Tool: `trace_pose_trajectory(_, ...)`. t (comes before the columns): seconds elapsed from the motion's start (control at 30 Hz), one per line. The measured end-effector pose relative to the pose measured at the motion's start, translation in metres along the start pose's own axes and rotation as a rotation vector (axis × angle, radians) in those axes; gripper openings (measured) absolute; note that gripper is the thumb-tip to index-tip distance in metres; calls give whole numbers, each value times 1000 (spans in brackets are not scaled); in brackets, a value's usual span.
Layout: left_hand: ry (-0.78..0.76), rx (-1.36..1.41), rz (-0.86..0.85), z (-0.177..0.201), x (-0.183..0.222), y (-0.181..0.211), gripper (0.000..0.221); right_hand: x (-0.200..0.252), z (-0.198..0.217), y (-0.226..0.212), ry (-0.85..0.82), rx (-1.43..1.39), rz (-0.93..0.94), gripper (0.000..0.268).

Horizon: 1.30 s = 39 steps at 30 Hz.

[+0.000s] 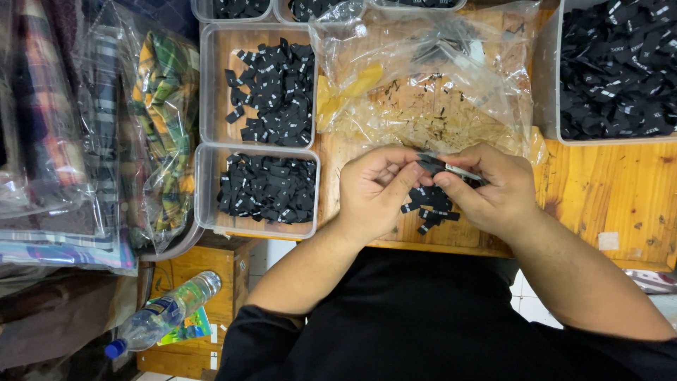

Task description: Trimming excess threads and material from small black fabric labels using hand snips.

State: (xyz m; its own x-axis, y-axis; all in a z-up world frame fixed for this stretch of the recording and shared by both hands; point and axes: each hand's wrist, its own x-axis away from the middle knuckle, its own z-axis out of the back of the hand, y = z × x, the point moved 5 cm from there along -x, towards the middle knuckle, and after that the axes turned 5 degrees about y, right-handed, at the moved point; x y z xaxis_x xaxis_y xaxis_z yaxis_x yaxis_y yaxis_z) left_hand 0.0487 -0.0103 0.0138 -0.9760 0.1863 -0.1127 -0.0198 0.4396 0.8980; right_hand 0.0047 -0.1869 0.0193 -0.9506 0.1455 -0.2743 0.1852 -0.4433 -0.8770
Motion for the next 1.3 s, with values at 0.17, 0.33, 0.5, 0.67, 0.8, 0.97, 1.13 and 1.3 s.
trace_pose_trajectory(0.17,-16,-12,2,0,0,2,10,-3,0,-6,-5,-8,26,16)
trace_pose_trajectory(0.33,-15,3,7,1,0,0,10,-5,0,-9,-5,-6,36,16)
trace_pose_trajectory(0.5,-14,-1,11,1,0,0,9,-5,0,-11,5,-1,35,16)
trace_pose_trajectory(0.67,13,-15,43,2,2,-5,9,-3,1,-5,4,32,31,17)
trace_pose_trajectory(0.8,29,1,53,2,1,-4,8,-4,1,-3,7,34,26,17)
trace_pose_trajectory(0.97,51,2,93,6,2,-13,9,-6,0,-1,-11,20,-31,16)
trace_pose_trajectory(1.13,63,-7,96,4,1,-12,8,-9,1,-7,-43,59,-77,16)
trace_pose_trajectory(1.3,89,7,126,5,-2,-15,9,-7,0,0,-15,-21,-168,12)
